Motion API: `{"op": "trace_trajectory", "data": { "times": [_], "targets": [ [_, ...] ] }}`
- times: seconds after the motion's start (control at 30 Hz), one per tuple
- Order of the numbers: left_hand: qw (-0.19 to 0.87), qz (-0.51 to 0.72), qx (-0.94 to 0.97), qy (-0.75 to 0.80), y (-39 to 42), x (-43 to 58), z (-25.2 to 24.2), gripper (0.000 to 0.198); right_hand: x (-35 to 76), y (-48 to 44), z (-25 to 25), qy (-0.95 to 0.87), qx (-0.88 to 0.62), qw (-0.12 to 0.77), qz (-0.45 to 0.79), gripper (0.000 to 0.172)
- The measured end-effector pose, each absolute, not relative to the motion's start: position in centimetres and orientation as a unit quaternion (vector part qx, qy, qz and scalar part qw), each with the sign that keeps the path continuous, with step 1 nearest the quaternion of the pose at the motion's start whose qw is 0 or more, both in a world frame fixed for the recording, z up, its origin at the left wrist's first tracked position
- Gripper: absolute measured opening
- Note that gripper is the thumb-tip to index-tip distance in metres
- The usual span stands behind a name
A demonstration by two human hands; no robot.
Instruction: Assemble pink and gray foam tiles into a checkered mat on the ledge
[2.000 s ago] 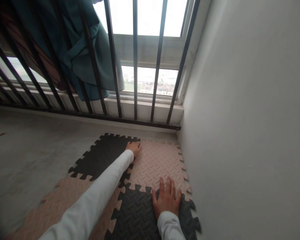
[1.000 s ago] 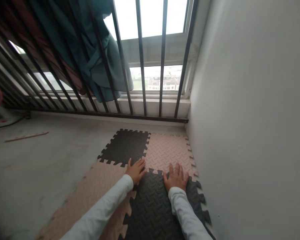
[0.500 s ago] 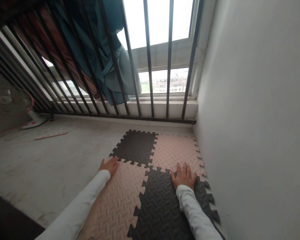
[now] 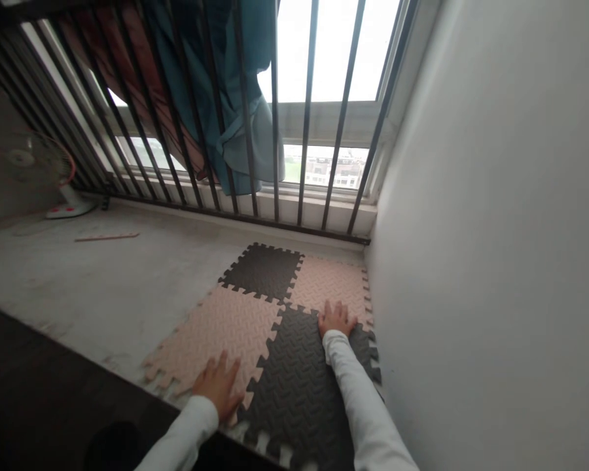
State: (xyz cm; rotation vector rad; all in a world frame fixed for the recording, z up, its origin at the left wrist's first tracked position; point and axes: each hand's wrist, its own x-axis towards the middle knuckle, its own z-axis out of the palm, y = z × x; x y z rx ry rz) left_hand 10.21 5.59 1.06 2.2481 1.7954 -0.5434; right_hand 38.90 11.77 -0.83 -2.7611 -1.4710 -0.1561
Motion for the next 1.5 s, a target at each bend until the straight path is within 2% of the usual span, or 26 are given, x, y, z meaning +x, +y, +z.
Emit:
{"op": "trace_trajectory", "data": {
  "times": [0.23, 0.53, 0.83, 0.93, 1.07, 1.13, 1.33, 1.5],
  "targets": [
    [0.153, -0.227, 0.736, 0.62, 6.4, 11.2, 1.5, 0.077, 32.2, 12.3, 0.5, -0.668, -0.736, -0.048, 0.1, 0.048],
    [0.169, -0.21, 0.731, 0.626, 6.7, 11.5, 1.4, 0.078, 40.3, 7.6, 0.7, -0.477, -0.872, -0.084, 0.071, 0.051],
    [0.191, -0.187, 0.758, 0.595, 6.5, 10.8, 2.3, 0.1, 36.7, 2.2, 1.7, -0.49, -0.863, -0.09, 0.085, 0.05],
    [0.19, -0.169, 0.778, 0.575, 5.8, 9.8, 2.5, 0.091, 35.2, -0.8, 0.9, -0.523, -0.844, -0.079, 0.086, 0.051],
    [0.16, -0.119, 0.792, 0.577, 4.1, 9.0, 2.9, 0.046, 34.6, -3.8, 0.5, -0.546, -0.832, -0.069, 0.071, 0.05],
    [0.149, -0.098, 0.779, 0.601, 3.1, 9.0, 2.9, 0.035, 34.7, -4.4, 0.5, -0.549, -0.831, -0.068, 0.068, 0.05],
    [0.124, -0.063, 0.731, 0.668, 1.2, 9.3, 2.6, 0.036, 34.8, -5.2, 0.4, -0.558, -0.826, -0.051, 0.054, 0.05],
    [0.123, -0.052, 0.739, 0.66, 1.1, 9.2, 4.3, 0.037, 34.3, -5.6, 1.6, -0.562, -0.823, -0.06, 0.055, 0.051]
  ]
}}
